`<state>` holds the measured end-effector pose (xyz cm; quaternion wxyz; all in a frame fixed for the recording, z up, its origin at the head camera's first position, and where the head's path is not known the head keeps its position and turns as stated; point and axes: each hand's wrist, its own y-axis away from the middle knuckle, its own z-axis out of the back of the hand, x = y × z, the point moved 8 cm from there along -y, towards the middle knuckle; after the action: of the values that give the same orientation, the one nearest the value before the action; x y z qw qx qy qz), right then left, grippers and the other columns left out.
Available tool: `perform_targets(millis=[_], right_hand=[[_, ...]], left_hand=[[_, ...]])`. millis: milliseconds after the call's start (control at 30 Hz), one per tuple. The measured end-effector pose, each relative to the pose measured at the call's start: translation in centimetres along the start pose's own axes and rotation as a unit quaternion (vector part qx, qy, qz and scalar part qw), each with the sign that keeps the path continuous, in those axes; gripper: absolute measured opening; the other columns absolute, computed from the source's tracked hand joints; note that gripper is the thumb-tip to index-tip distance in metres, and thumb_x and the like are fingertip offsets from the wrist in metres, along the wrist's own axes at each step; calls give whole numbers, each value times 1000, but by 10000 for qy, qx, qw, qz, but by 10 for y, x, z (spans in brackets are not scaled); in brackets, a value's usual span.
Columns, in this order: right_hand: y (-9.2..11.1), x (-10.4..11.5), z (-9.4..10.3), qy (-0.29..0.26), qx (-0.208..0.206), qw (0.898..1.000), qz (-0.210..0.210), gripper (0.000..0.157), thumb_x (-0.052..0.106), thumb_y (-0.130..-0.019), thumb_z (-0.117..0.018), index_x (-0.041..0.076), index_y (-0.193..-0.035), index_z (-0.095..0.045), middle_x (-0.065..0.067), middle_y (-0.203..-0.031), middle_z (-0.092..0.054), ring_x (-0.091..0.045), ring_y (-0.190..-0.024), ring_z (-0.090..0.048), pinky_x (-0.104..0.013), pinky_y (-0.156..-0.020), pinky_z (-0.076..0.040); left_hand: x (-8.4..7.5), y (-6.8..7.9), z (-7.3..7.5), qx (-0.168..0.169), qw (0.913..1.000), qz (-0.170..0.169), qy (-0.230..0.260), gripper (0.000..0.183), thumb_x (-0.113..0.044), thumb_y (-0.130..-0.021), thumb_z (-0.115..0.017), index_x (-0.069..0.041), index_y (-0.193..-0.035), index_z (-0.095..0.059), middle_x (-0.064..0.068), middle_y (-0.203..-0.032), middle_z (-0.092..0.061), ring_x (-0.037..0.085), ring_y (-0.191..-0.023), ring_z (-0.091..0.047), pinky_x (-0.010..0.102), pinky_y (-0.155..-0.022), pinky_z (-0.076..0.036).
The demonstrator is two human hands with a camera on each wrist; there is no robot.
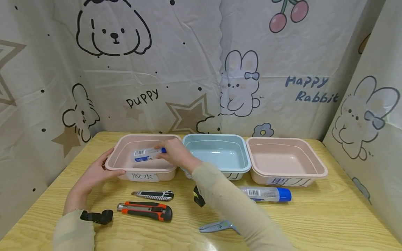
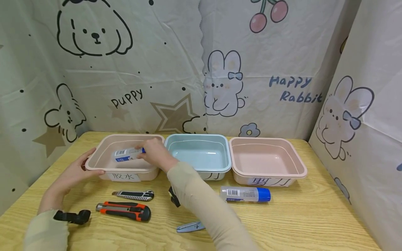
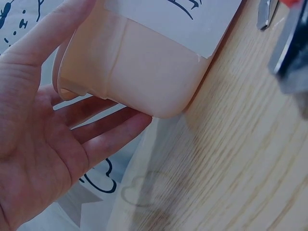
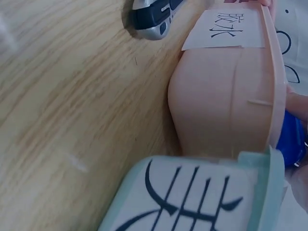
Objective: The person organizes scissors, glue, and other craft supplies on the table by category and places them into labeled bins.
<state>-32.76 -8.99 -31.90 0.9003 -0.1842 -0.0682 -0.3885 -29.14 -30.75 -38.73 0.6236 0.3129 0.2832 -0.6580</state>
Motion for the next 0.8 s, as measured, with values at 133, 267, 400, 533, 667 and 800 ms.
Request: perform_targets(millis=[133, 267, 400, 533, 667, 800], right_hand=[[-4, 1, -10, -42, 170, 9998, -130, 35, 31, -81, -67, 15, -112, -66, 3, -109, -66, -7, -94, -61, -18, -82, -46], [-6, 2, -18, 83, 364, 9991, -222, 37, 33, -80, -68, 16, -113, -66, 4, -110, -66, -8, -98, -61, -19, -86, -45], [-6, 4, -25, 237, 540, 9979, -261, 36, 33, -80, -68, 16, -111, -67, 5, -109, -66, -9, -101, -60, -21, -89, -44], [-6, 4, -29, 273, 661, 9970, -308, 35, 33, -81, -68, 16, -110, -68, 5, -108, -67, -8, -101, -60, -21, -89, -44], [-7, 2, -32, 283, 748, 9961, -371, 35, 34, -81, -67, 16, -111, -67, 6, -109, -66, -8, -100, -59, -21, -88, -44], [-8, 0, -33, 263, 816, 9952, -465, 34, 33, -81, -67, 16, -110, -68, 6, -109, -66, -9, -102, -59, -21, -90, -43]], left_hand=[[0, 0, 0, 5, 10000, 4, 5, 104, -37, -76, -72, -13, -147, 1, 28, -144, -21, 44, -123, -30, 65, -95, -27], [0, 1, 1, -6, 10000, 14, -23, 104, -37, -76, -72, -13, -147, 1, 27, -145, -20, 45, -124, -29, 65, -95, -26], [0, 1, 0, -1, 10000, 25, 1, 104, -38, -76, -71, -14, -147, 0, 27, -145, -20, 45, -124, -29, 65, -95, -27], [1, 1, 1, -22, 10000, 24, 13, 104, -37, -76, -72, -13, -147, 0, 27, -145, -21, 44, -124, -29, 64, -95, -27], [1, 1, 1, -17, 10000, -23, 46, 104, -36, -76, -72, -13, -147, -1, 27, -144, -22, 42, -123, -31, 63, -95, -28], [1, 0, 1, -14, 10000, -42, 40, 104, -36, -76, -72, -12, -147, -1, 27, -144, -22, 42, -123, -31, 62, -95, -29]])
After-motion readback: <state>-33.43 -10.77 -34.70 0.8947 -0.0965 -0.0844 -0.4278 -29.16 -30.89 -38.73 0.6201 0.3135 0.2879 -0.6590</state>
